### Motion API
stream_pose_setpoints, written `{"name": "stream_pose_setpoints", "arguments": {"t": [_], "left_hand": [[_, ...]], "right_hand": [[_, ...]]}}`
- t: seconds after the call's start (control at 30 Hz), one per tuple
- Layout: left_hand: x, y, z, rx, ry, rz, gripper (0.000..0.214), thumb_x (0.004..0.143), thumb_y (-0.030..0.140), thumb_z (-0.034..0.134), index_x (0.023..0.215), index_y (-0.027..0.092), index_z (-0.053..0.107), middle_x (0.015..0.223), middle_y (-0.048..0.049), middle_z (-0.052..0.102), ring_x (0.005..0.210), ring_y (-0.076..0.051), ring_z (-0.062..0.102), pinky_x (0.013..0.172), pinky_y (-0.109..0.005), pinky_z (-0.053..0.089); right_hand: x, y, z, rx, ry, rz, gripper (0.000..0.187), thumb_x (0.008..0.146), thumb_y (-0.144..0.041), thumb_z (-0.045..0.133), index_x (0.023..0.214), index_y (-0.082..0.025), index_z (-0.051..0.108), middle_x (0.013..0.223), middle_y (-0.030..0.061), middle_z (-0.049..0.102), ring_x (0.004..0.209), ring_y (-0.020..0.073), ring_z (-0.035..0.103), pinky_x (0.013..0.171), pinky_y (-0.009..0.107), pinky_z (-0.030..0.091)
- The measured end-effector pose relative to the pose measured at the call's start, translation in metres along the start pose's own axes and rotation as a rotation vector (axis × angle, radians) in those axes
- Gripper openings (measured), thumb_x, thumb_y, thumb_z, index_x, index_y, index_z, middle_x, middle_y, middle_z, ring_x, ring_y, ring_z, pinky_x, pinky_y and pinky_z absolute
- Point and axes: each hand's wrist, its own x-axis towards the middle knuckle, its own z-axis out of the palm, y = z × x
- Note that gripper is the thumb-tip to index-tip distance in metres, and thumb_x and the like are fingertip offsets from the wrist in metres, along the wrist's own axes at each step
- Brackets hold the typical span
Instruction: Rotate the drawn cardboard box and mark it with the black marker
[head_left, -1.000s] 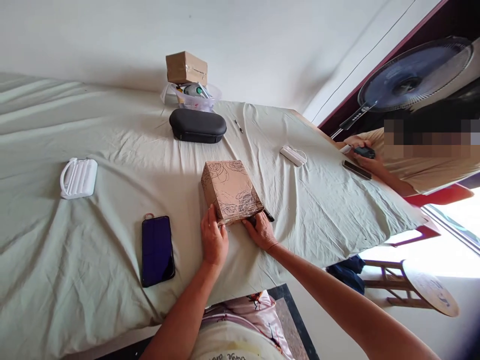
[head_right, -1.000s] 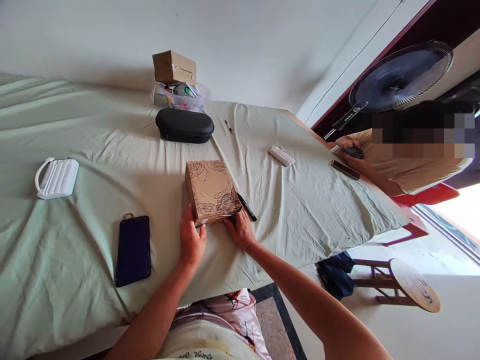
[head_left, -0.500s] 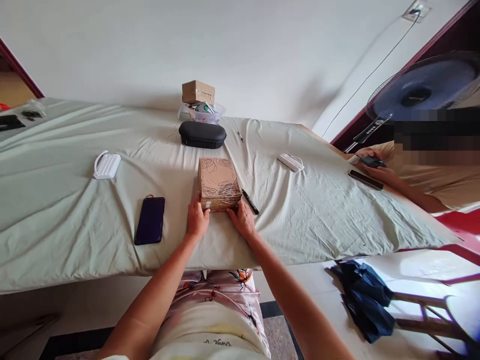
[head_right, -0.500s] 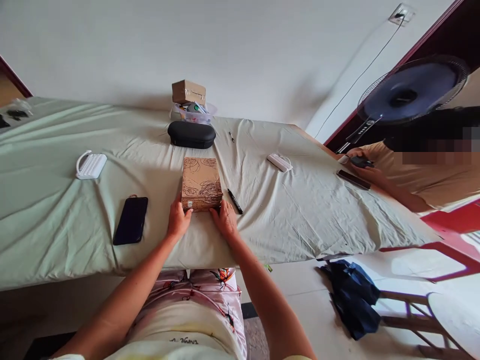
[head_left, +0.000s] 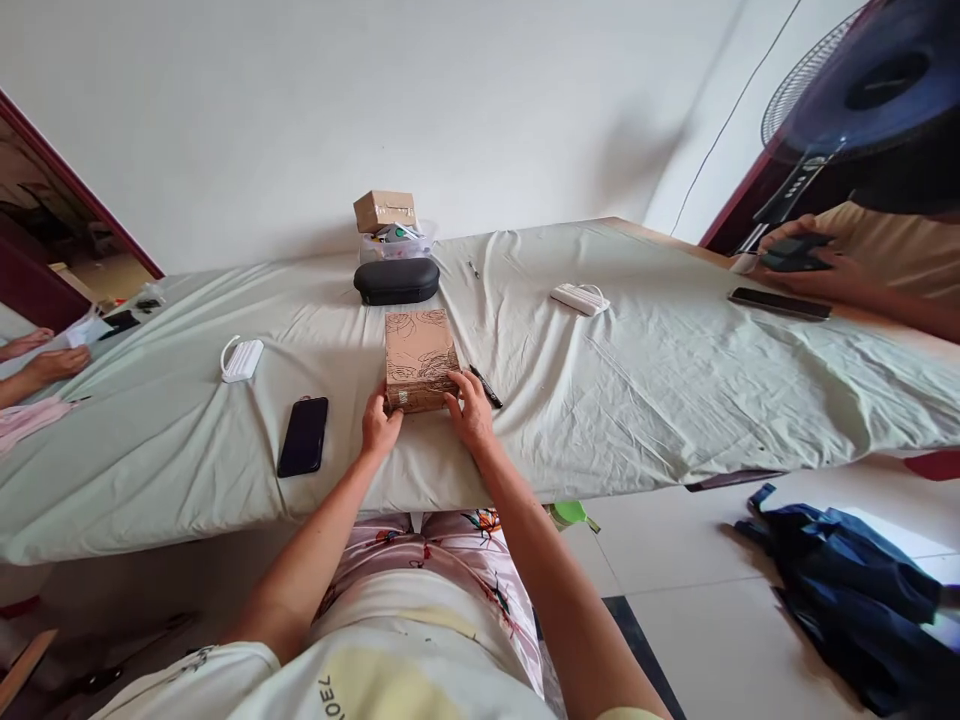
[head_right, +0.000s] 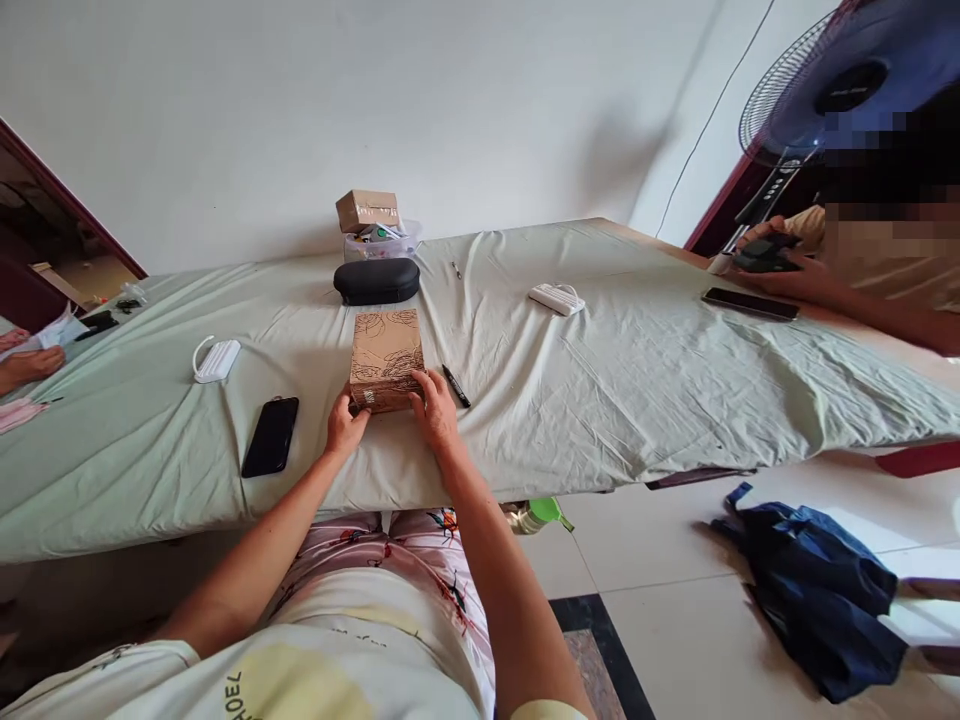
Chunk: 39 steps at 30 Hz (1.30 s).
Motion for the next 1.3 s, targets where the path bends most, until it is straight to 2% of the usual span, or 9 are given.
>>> {"name": "stream_pose_setpoints", "arguments": {"t": [0.1, 0.2, 0.27, 0.33, 0.43, 0.6, 0.8, 1.03, 1.3], "left_hand": [[-0.002, 0.003, -0.002, -0.147, 0.050, 0.075, 0.060, 0.084, 0.022, 0.068, 0.142, 0.021, 0.053, 0.147, -0.0150, 0.060, 0.134, -0.028, 0.061, 0.107, -0.039, 0.054], [-0.003, 0.004, -0.001, -0.350, 0.054, 0.006, 0.068, 0.088, 0.040, 0.068, 0.147, 0.018, 0.045, 0.141, -0.0178, 0.065, 0.120, -0.026, 0.070, 0.099, -0.037, 0.059], [-0.002, 0.004, -0.001, -0.420, 0.009, -0.057, 0.060, 0.088, 0.048, 0.068, 0.136, 0.015, 0.054, 0.126, -0.0179, 0.073, 0.109, -0.026, 0.074, 0.092, -0.037, 0.061], [-0.002, 0.005, -0.002, -0.384, -0.055, -0.085, 0.045, 0.086, 0.051, 0.069, 0.112, 0.015, 0.066, 0.109, -0.0162, 0.078, 0.101, -0.028, 0.076, 0.089, -0.039, 0.062], [-0.002, 0.007, -0.004, -0.286, -0.096, -0.083, 0.033, 0.084, 0.046, 0.075, 0.100, 0.017, 0.069, 0.099, -0.0127, 0.080, 0.096, -0.028, 0.077, 0.089, -0.038, 0.062], [-0.002, 0.010, -0.003, -0.271, -0.063, -0.065, 0.048, 0.088, 0.030, 0.073, 0.132, 0.017, 0.061, 0.117, -0.0124, 0.078, 0.106, -0.024, 0.076, 0.096, -0.036, 0.060], [-0.001, 0.016, 0.000, -0.196, -0.099, -0.035, 0.070, 0.083, 0.017, 0.078, 0.148, 0.021, 0.053, 0.140, -0.0120, 0.069, 0.124, -0.026, 0.070, 0.106, -0.036, 0.055], [-0.002, 0.024, -0.002, -0.112, -0.107, -0.063, 0.066, 0.090, 0.014, 0.071, 0.152, 0.024, 0.051, 0.135, -0.0099, 0.072, 0.121, -0.026, 0.072, 0.104, -0.036, 0.056], [0.003, 0.019, -0.007, -0.084, -0.120, -0.045, 0.057, 0.093, 0.018, 0.067, 0.148, 0.024, 0.057, 0.138, -0.0101, 0.071, 0.126, -0.027, 0.068, 0.110, -0.038, 0.051]], "right_hand": [[0.001, -0.001, 0.001, 0.134, 0.064, 0.107, 0.032, 0.097, -0.038, 0.055, 0.126, -0.026, 0.063, 0.132, 0.0115, 0.063, 0.118, 0.0253, 0.066, 0.090, 0.040, 0.064], [0.003, -0.003, 0.004, 0.308, 0.082, 0.226, 0.028, 0.094, -0.044, 0.059, 0.114, -0.025, 0.061, 0.116, 0.0079, 0.066, 0.093, 0.0200, 0.070, 0.072, 0.034, 0.064], [0.004, -0.004, 0.006, 0.415, 0.059, 0.292, 0.031, 0.091, -0.051, 0.061, 0.107, -0.025, 0.059, 0.107, 0.0044, 0.066, 0.080, 0.0158, 0.068, 0.064, 0.030, 0.062], [0.004, -0.005, 0.006, 0.471, 0.027, 0.337, 0.035, 0.088, -0.057, 0.061, 0.102, -0.025, 0.056, 0.101, 0.0022, 0.066, 0.073, 0.0141, 0.065, 0.059, 0.029, 0.060], [0.003, -0.005, 0.005, 0.408, -0.040, 0.348, 0.035, 0.088, -0.058, 0.059, 0.099, -0.026, 0.055, 0.092, 0.0012, 0.067, 0.071, 0.0165, 0.065, 0.062, 0.032, 0.059], [0.000, -0.005, 0.003, 0.084, -0.173, 0.249, 0.039, 0.087, -0.056, 0.065, 0.109, -0.025, 0.058, 0.082, 0.0010, 0.069, 0.075, 0.0220, 0.067, 0.071, 0.035, 0.053], [0.003, -0.006, 0.005, -0.079, -0.216, 0.231, 0.059, 0.089, -0.059, 0.066, 0.134, -0.022, 0.052, 0.084, 0.0033, 0.072, 0.077, 0.0257, 0.069, 0.070, 0.036, 0.052], [0.007, -0.015, 0.001, -0.154, -0.260, 0.240, 0.062, 0.090, -0.064, 0.064, 0.136, -0.024, 0.055, 0.088, 0.0088, 0.072, 0.084, 0.0325, 0.073, 0.076, 0.045, 0.057], [0.011, -0.015, 0.009, -0.200, -0.268, 0.306, 0.061, 0.088, -0.069, 0.064, 0.126, -0.022, 0.056, 0.093, 0.0069, 0.074, 0.088, 0.0295, 0.072, 0.078, 0.041, 0.055]]}}
